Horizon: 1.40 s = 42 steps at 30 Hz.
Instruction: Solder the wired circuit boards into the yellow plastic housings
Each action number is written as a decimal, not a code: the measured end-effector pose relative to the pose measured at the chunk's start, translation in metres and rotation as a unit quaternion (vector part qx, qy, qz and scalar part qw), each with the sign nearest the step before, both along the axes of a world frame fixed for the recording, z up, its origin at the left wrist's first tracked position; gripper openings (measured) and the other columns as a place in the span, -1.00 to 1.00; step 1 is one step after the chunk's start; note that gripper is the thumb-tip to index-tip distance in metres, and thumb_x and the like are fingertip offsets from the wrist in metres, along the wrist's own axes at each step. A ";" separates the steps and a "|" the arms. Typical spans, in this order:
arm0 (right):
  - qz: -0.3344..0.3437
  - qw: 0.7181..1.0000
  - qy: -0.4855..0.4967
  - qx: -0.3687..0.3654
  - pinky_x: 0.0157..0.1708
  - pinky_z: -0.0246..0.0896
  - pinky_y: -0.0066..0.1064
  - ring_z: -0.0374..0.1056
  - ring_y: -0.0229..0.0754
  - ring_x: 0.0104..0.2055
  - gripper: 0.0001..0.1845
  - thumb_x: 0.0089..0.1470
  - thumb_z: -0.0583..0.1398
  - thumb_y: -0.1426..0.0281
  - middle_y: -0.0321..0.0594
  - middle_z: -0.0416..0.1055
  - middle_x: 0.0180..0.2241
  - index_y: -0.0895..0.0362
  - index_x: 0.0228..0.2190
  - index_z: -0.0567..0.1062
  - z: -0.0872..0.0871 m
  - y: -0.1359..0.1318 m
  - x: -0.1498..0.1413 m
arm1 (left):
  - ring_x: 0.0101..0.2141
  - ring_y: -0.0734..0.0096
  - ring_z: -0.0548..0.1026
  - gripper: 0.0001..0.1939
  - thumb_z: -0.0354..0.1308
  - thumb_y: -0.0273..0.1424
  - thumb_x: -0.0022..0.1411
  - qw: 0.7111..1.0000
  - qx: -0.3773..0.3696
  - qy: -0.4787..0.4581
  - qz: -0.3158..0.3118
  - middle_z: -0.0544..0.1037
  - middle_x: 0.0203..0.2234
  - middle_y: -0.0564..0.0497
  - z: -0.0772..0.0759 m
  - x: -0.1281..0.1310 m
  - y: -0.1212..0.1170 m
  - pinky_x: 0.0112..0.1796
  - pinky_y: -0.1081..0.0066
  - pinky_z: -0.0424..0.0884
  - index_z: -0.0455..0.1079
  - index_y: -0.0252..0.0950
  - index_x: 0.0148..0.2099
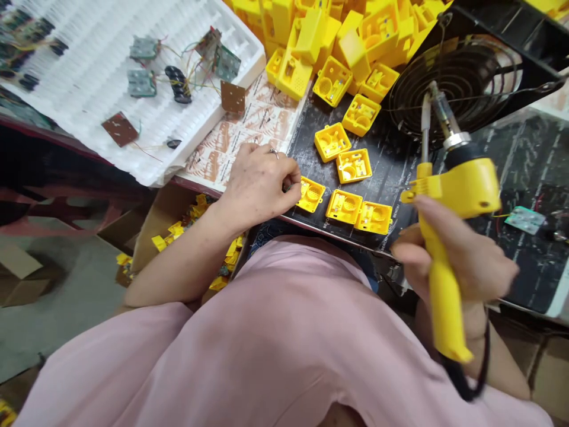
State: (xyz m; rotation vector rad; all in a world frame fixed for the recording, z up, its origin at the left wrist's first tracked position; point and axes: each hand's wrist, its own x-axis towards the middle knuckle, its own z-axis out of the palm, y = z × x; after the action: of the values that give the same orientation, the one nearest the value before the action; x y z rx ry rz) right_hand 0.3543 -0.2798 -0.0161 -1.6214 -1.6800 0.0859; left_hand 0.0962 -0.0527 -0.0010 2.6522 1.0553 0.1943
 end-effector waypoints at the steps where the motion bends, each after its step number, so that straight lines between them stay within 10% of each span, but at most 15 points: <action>1: 0.003 0.999 -0.037 0.021 -0.28 0.59 -0.26 0.62 -0.12 -0.42 -0.44 0.48 0.52 0.24 -0.39 0.72 -0.30 -0.23 0.40 0.64 0.000 0.009 0.000 | -0.02 -0.08 0.72 -0.78 0.20 -0.31 0.42 1.000 0.000 -0.001 -0.001 0.78 -0.31 -0.05 0.001 -0.001 0.000 0.21 -0.07 0.55 0.70 -0.12 -0.18; 4: 0.022 0.987 -0.126 0.097 -0.38 0.49 -0.33 0.62 -0.17 -0.44 -0.78 0.52 0.44 0.40 -0.36 0.76 -0.29 -0.12 0.11 0.73 -0.006 0.033 0.003 | 0.00 -0.04 0.72 -0.78 0.19 -0.26 0.47 1.000 -0.012 -0.012 -0.016 0.80 -0.25 -0.04 0.005 -0.010 0.004 0.22 -0.02 0.56 0.69 -0.10 -0.10; 12: 0.079 0.995 -0.055 0.001 0.23 0.75 0.10 0.76 0.18 0.16 -0.47 0.43 0.54 0.21 -0.02 0.75 0.25 -0.11 0.26 0.51 -0.036 0.040 -0.001 | 0.49 -0.07 0.59 -0.60 0.25 -0.24 0.56 0.967 -0.116 -0.133 -0.183 0.61 0.50 -0.34 -0.020 -0.019 0.003 0.45 -0.04 0.54 0.54 -0.28 0.31; 17: 0.070 0.993 -0.093 0.022 0.00 0.72 -0.05 0.71 0.07 -0.10 -0.57 0.50 0.47 0.13 -0.19 0.78 0.05 -0.08 0.22 0.51 -0.045 0.052 -0.012 | 0.35 -0.03 0.72 -0.66 0.29 -0.22 0.58 0.954 -0.165 -0.208 -0.140 0.75 0.38 -0.18 -0.008 -0.066 0.012 0.32 0.00 0.70 0.59 -0.10 0.31; 21: 0.057 0.993 -0.099 0.034 -0.08 0.65 -0.14 0.67 0.02 -0.16 -0.60 0.51 0.46 0.16 -0.20 0.77 0.01 -0.09 0.22 0.52 -0.042 0.050 -0.009 | -0.33 0.21 0.79 -0.58 0.31 0.10 0.61 0.970 -0.141 -0.076 -0.185 0.90 -0.05 0.06 0.027 -0.169 0.036 -0.35 0.34 0.67 0.68 0.08 0.32; 24: 0.054 0.991 -0.111 0.048 -0.07 0.65 -0.13 0.70 0.05 -0.09 -0.59 0.52 0.46 0.18 -0.16 0.77 0.06 -0.06 0.24 0.50 -0.039 0.046 -0.006 | -0.48 0.25 0.74 -0.55 0.31 0.16 0.58 0.963 -0.120 -0.033 -0.238 0.88 -0.24 0.09 0.036 -0.195 0.042 -0.48 0.39 0.61 0.72 0.07 0.27; 29: 0.049 0.989 -0.128 0.047 -0.15 0.61 -0.15 0.68 0.02 -0.19 -0.61 0.54 0.44 0.12 -0.19 0.77 -0.04 -0.05 0.22 0.52 -0.036 0.043 -0.006 | 0.19 0.07 0.83 -0.56 0.04 -0.38 0.69 0.972 -0.006 -0.094 -0.217 0.79 0.32 -0.08 0.012 -0.072 0.031 0.23 0.09 0.74 0.72 -0.10 0.31; 34: 0.026 0.991 -0.127 0.042 -0.01 0.68 -0.09 0.75 0.10 0.01 -0.53 0.50 0.47 0.32 -0.14 0.76 0.16 -0.06 0.29 0.48 -0.027 0.028 -0.002 | 0.74 -0.14 0.19 -0.13 0.00 -0.62 0.46 0.949 -0.006 -0.022 -0.315 0.40 0.69 -0.22 -0.008 0.071 0.039 0.62 -0.34 0.22 0.30 -0.25 0.75; 37: 0.007 0.991 -0.125 0.038 -0.03 0.67 -0.09 0.76 0.11 -0.01 -0.48 0.47 0.48 0.38 -0.15 0.76 0.17 -0.08 0.30 0.47 -0.024 0.017 0.004 | 0.72 -0.15 0.22 -0.10 -0.02 -0.64 0.46 0.941 0.010 0.044 -0.336 0.52 0.61 -0.21 0.000 0.088 0.033 0.61 -0.39 0.18 0.26 -0.23 0.76; 42: 0.012 0.991 -0.124 0.041 -0.05 0.63 -0.14 0.74 0.06 -0.02 -0.50 0.50 0.48 0.27 -0.21 0.77 0.12 -0.09 0.31 0.46 -0.028 0.021 0.005 | 0.33 -0.34 0.63 -0.36 0.13 -0.31 0.67 0.973 0.076 0.097 -0.197 0.78 0.12 -0.36 0.021 0.046 -0.006 0.43 -0.34 0.40 0.42 -0.36 0.66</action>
State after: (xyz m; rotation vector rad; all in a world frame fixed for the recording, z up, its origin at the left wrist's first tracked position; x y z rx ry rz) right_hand 0.3588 -0.2591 -0.0440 -1.6025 -1.8630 -0.1775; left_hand 0.1424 -0.0592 0.0200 3.0010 0.5580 -0.0713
